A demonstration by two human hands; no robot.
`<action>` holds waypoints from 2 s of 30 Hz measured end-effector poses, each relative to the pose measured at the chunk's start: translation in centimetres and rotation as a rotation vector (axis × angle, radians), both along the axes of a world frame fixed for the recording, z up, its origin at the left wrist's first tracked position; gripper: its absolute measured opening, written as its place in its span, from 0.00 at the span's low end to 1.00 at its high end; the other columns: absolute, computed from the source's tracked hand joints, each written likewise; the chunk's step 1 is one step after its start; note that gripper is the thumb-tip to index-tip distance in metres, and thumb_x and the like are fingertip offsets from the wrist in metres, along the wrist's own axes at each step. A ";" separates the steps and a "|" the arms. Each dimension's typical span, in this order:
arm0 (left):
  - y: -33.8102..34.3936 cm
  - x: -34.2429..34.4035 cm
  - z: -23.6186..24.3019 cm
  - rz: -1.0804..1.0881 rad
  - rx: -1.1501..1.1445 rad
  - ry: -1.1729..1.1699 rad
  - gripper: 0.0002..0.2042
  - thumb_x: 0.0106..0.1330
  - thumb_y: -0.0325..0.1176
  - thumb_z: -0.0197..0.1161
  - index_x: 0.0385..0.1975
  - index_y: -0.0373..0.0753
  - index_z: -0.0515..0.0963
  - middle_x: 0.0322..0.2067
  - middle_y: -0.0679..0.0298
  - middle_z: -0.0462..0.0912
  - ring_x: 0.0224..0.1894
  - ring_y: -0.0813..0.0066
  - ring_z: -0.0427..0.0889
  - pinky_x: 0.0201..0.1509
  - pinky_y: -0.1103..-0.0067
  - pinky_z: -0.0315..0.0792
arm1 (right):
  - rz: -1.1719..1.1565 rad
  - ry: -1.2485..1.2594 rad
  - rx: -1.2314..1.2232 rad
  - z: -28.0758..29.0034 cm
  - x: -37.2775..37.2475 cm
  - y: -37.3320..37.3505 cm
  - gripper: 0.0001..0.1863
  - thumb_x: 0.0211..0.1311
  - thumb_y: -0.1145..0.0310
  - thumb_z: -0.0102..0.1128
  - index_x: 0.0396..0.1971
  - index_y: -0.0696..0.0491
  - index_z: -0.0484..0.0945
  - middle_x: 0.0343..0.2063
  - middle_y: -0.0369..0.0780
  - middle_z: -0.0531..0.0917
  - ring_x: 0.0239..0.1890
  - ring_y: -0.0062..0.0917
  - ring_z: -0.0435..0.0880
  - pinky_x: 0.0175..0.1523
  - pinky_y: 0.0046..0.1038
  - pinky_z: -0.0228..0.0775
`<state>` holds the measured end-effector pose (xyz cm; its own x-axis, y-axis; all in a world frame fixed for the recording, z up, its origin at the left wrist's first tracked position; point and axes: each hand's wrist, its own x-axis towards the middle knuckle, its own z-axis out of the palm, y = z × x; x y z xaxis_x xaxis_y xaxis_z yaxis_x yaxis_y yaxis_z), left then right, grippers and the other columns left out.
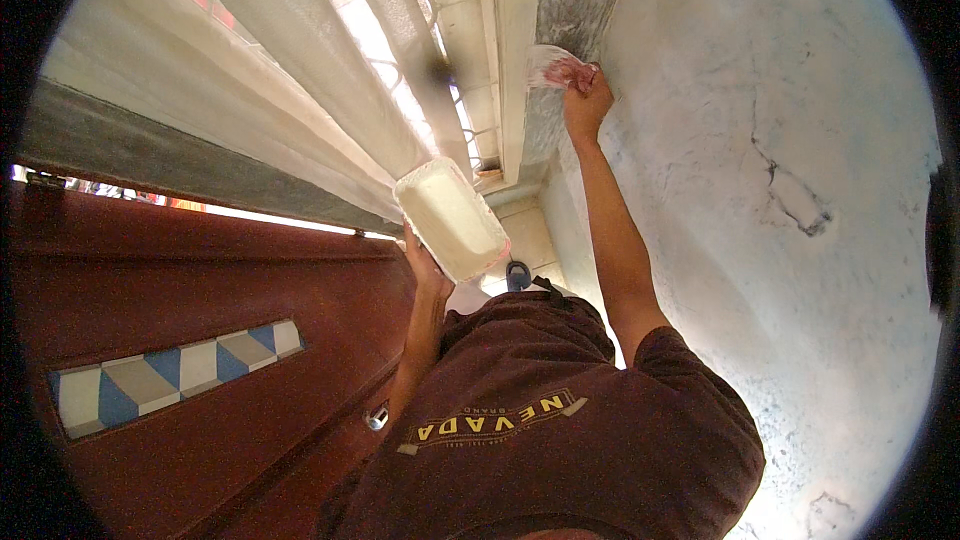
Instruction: The person applies white wall filler to the edge of a wall near a window using a red scraper, dipping the tool into a plastic container for more material.
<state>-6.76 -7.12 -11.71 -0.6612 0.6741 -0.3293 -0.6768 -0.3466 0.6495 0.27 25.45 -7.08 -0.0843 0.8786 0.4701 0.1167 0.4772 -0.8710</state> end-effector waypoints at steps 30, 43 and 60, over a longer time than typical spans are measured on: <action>-1.6 1.0 -0.6 0.038 -0.042 0.114 0.29 0.76 0.56 0.41 0.68 0.43 0.61 0.63 0.61 0.70 0.63 0.64 0.72 0.66 0.67 0.68 | -0.102 0.495 -0.205 -4.1 0.4 -3.7 0.05 0.60 0.81 0.53 0.35 0.55 0.73 0.27 0.40 0.83 0.31 0.27 0.84 0.29 0.25 0.77; 0.2 1.1 0.5 -0.004 0.048 -0.025 0.29 0.76 0.56 0.40 0.68 0.42 0.61 0.61 0.59 0.72 0.61 0.63 0.74 0.65 0.66 0.70 | 0.193 0.649 -0.836 1.6 -3.0 2.2 0.09 0.72 0.72 0.42 0.46 0.59 0.68 0.41 0.47 0.78 0.34 0.34 0.82 0.42 0.41 0.80; 0.8 1.1 0.5 -0.029 0.044 -0.036 0.30 0.76 0.57 0.38 0.68 0.43 0.61 0.62 0.59 0.72 0.61 0.62 0.75 0.65 0.65 0.71 | 0.121 -0.384 -0.175 -5.8 5.5 -4.0 0.08 0.66 0.75 0.55 0.40 0.58 0.82 0.34 0.43 0.85 0.35 0.28 0.83 0.41 0.30 0.73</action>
